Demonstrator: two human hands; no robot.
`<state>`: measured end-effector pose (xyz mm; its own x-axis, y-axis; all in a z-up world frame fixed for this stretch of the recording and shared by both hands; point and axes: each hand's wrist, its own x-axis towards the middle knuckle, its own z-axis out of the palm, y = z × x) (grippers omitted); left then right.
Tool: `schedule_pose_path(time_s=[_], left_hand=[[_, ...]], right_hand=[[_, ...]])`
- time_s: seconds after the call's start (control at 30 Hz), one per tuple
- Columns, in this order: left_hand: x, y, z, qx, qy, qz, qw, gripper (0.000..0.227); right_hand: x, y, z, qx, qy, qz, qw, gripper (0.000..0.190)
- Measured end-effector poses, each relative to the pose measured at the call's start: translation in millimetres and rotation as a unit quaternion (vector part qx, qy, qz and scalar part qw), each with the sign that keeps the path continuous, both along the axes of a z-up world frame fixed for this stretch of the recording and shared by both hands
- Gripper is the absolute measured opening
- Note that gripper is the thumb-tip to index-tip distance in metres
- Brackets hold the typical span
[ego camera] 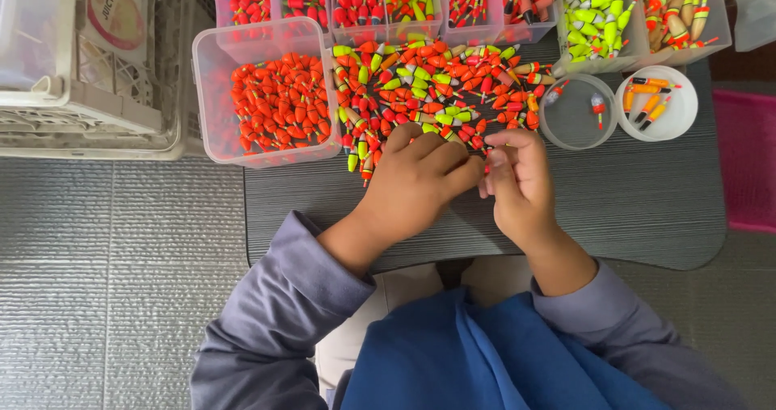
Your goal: The person sits at a table and assembles small fishing floats by hand. They pick up orange and yellow float bodies and attach small red tips to them, placing the finished items into a pile on the table.
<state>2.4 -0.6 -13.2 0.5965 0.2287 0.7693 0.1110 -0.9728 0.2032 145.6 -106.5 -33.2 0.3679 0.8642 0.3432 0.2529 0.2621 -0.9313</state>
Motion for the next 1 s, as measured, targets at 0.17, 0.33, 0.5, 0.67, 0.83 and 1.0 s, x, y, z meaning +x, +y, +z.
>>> schedule_pose_path(time_s=[0.17, 0.33, 0.5, 0.67, 0.83, 1.0], left_hand=[[-15.3, 8.5, 23.3, 0.039, 0.03, 0.04, 0.998, 0.013], [-57.0, 33.2, 77.5, 0.041, 0.033, 0.164, 0.985, 0.008], [-80.6, 45.0, 80.3, 0.016, 0.072, 0.44, 0.895, 0.014], [-64.0, 34.1, 85.1, -0.047, 0.032, 0.318, 0.946, 0.018], [-29.7, 18.5, 43.9, -0.033, 0.098, 0.069, 0.992, 0.02], [-13.2, 10.7, 8.0, -0.057, 0.158, 0.049, 0.985, 0.013]], right_hand=[[3.4, 6.1, -5.0, -0.042, 0.108, 0.072, 0.991, 0.022], [-7.3, 4.5, 7.8, -0.138, -0.183, -0.036, 0.973, 0.024], [-15.6, 9.9, -0.6, -0.189, -0.421, -0.056, 0.885, 0.029], [-16.5, 13.4, -1.1, -0.151, -0.454, -0.058, 0.876, 0.015], [-13.9, 8.5, 3.8, -0.101, -0.422, -0.043, 0.9, 0.013], [-11.6, 4.2, 11.0, -0.003, -0.339, -0.051, 0.939, 0.004]])
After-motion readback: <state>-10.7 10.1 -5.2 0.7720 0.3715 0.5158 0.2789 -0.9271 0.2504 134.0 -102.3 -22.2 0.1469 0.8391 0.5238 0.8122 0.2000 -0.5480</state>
